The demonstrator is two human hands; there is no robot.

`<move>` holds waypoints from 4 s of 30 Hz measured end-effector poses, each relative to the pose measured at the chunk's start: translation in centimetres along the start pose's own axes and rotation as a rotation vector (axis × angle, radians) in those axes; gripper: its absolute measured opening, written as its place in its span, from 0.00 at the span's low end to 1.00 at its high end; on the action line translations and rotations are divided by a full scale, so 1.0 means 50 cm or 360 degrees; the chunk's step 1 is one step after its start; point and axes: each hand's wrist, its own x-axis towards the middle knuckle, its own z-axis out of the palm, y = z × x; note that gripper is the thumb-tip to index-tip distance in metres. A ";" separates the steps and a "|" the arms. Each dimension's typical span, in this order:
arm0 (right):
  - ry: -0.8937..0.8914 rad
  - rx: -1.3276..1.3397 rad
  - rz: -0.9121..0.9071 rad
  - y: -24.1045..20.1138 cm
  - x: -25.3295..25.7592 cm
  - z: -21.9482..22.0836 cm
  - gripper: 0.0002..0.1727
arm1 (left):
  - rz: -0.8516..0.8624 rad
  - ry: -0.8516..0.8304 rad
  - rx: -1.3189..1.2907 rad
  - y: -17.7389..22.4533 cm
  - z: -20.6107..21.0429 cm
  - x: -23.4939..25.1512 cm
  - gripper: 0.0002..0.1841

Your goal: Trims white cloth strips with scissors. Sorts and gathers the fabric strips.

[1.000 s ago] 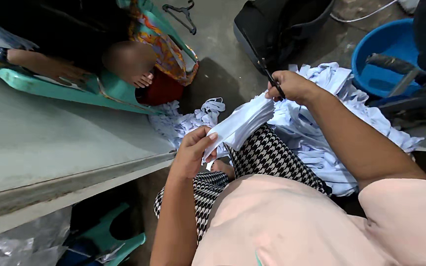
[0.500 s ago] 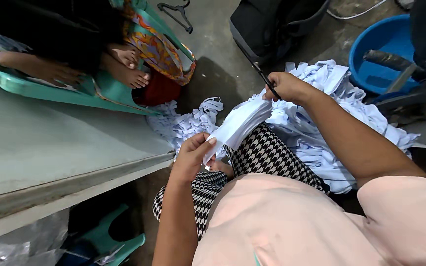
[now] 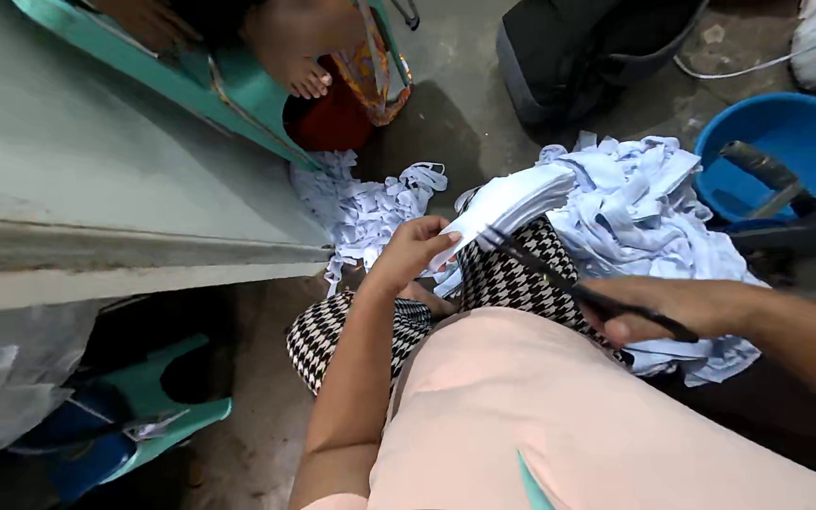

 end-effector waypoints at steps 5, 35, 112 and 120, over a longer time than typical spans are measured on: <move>-0.0036 0.0294 0.0147 0.022 0.029 0.060 0.45 | -0.0032 -0.0039 -0.0020 -0.004 0.004 0.003 0.07; 0.0906 -0.0242 -0.0083 -0.019 0.081 0.079 0.30 | 0.0157 -0.0177 -0.0192 -0.010 -0.015 -0.019 0.07; 0.0652 0.0268 0.0013 0.000 0.106 0.103 0.25 | -0.0029 0.0050 -0.0147 -0.008 0.031 0.008 0.04; 0.0416 0.0114 0.0011 0.052 0.079 0.094 0.34 | -0.0292 0.0412 0.0245 -0.117 -0.094 -0.036 0.10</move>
